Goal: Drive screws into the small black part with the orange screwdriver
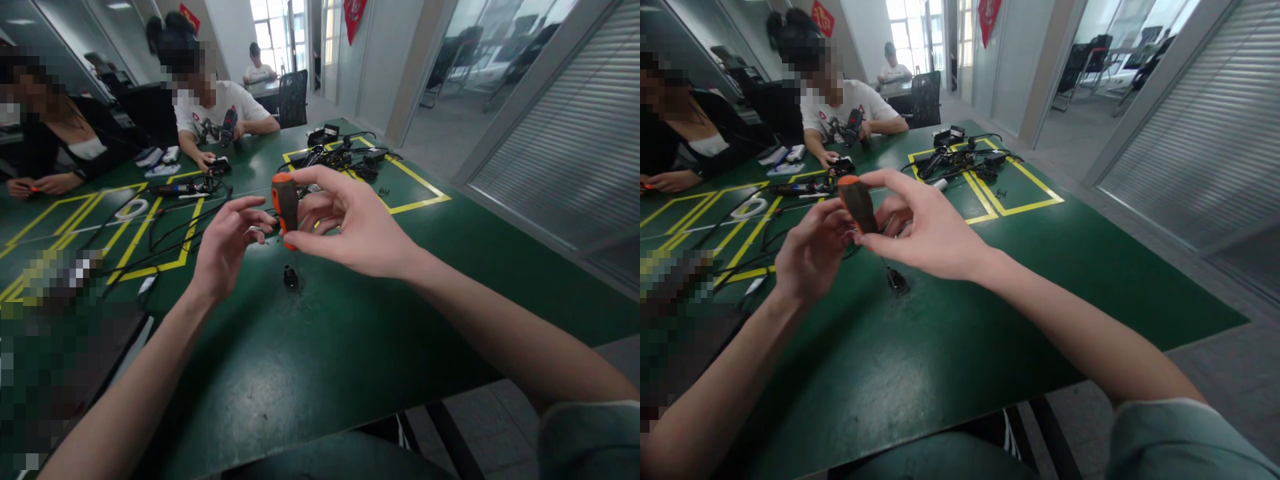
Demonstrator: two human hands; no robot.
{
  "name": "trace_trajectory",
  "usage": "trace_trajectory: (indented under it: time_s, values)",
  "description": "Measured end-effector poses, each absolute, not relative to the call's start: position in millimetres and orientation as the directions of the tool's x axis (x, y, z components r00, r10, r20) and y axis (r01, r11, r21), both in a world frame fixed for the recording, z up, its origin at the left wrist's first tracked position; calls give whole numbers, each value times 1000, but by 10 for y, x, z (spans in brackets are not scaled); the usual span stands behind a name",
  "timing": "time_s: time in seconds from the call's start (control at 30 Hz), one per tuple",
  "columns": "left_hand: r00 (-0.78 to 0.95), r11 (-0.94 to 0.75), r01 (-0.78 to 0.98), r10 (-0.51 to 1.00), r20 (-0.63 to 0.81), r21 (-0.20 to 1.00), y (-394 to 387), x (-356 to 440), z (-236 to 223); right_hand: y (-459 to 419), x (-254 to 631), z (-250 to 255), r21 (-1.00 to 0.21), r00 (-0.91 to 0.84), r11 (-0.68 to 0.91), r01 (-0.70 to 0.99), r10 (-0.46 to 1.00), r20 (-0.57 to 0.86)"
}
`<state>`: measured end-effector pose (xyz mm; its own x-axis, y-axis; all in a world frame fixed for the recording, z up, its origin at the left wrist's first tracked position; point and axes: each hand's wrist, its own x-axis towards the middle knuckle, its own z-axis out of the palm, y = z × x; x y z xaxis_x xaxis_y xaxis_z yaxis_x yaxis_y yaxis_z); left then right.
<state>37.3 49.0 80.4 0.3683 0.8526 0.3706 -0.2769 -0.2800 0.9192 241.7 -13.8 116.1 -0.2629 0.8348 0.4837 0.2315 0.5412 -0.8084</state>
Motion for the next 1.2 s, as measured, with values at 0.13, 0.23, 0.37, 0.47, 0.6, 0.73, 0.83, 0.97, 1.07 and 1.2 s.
trace_trajectory:
  time_s: [0.13,0.23,0.37,0.47,0.6,0.73,0.83,0.97,1.07,1.2]
  values:
    - [610,-222,25,776,162,975,651,171,441,-159,2437,1199,-783,-220,567,255,823,524]
    - [739,-247,204,673,16,947,655,128,303,-136,2394,1153,-764,-245,584,274,811,532]
    - [798,-271,294,597,-79,916,605,180,301,-63,2352,1038,-738,-263,608,292,793,549]
    - [798,-265,299,596,-88,917,606,207,303,-19,2346,974,-727,-269,622,289,782,562]
    - [805,-256,298,585,-99,920,631,202,284,7,2349,926,-707,-286,645,289,763,579]
    - [816,-256,299,568,-108,919,643,202,287,19,2348,885,-655,-308,708,264,706,638]
    - [820,-253,296,563,-109,921,648,210,290,28,2341,858,-643,-311,722,255,691,653]
    - [816,-234,286,568,-108,929,646,218,282,41,2338,843,-643,-314,723,251,690,653]
    - [813,-219,276,573,-105,936,637,219,280,36,2351,856,-632,-328,728,265,685,651]
    - [802,-220,286,587,-108,933,625,216,292,7,2373,897,-602,-351,732,319,682,642]
